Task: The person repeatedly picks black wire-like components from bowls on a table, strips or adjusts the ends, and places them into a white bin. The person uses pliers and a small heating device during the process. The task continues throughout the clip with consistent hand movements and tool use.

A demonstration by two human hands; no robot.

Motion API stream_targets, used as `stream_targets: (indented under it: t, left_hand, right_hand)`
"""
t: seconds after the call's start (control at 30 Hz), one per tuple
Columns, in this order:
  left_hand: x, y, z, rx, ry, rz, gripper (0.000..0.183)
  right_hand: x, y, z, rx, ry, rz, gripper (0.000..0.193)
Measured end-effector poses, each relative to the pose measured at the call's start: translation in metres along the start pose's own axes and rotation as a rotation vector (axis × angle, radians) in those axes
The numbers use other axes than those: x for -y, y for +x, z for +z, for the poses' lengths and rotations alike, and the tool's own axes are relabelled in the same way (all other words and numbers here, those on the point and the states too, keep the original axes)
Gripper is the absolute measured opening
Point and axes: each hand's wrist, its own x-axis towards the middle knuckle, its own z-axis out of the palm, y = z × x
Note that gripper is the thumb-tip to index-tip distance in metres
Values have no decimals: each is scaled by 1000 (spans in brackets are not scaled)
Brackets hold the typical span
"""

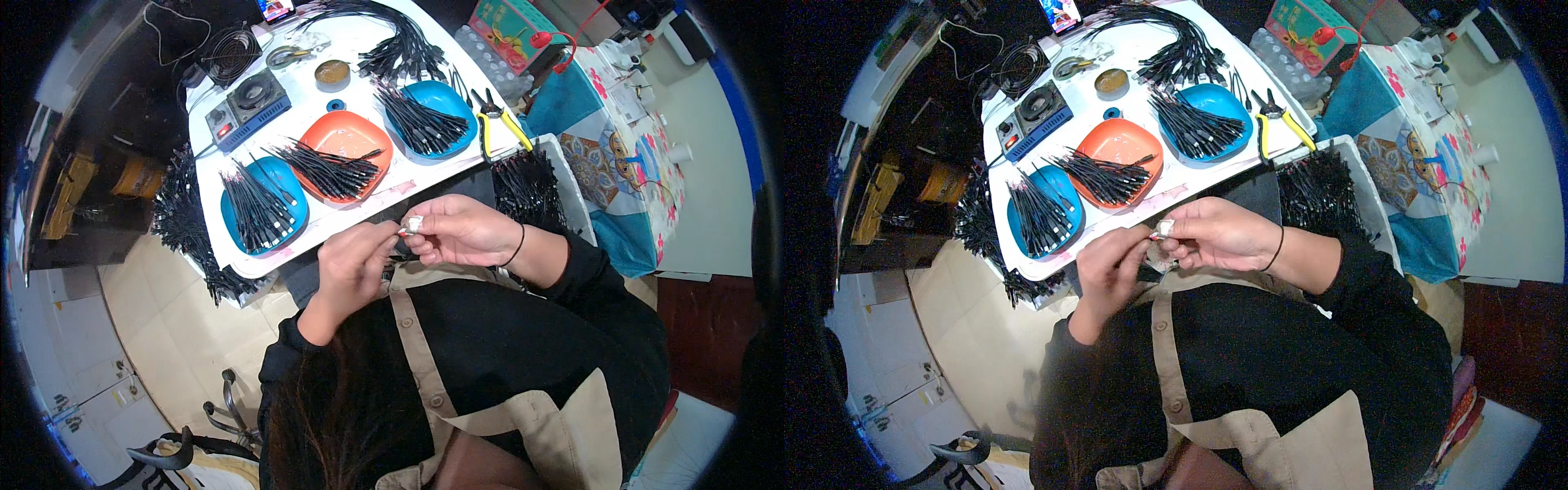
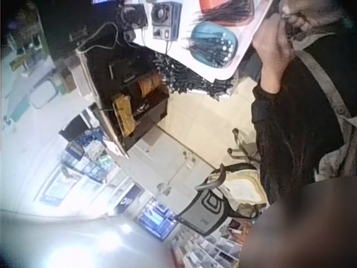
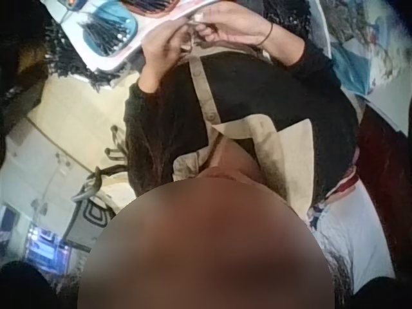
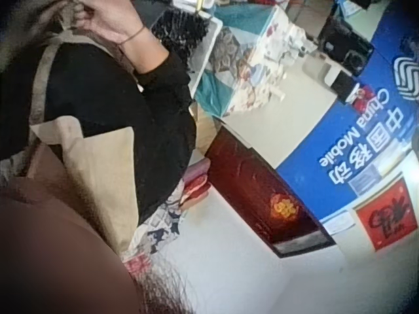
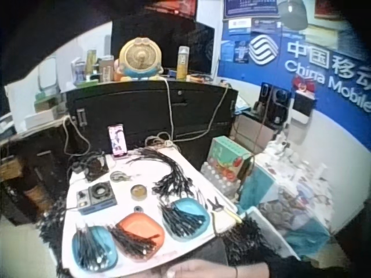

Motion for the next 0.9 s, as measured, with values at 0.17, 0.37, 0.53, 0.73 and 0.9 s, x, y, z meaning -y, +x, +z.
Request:
stream_targets:
  t: [0.17,0.37,0.53,0.73,0.9]
  left_hand:
    - [-3,-8,-4,-76,-908,-505,15]
    - [-5,-8,-5,-44,-1123,-569,15]
    - [-8,-11,-1,-96,-715,-446,15]
    - [0,-11,-9,58,-1343,-707,19]
    - [7,-9,-2,128,-1614,-765,18]
  right_hand:
    - [10,-2,10,-167,-1132,-849,20]
    - [20,2,21,-69,-1603,-1213,18]
    - [0,2,22,-111,-735,-520,14]
    - [12,8,9,6,-1138,-905,18]
    - [13,12,12,36,-1318,-1112,10]
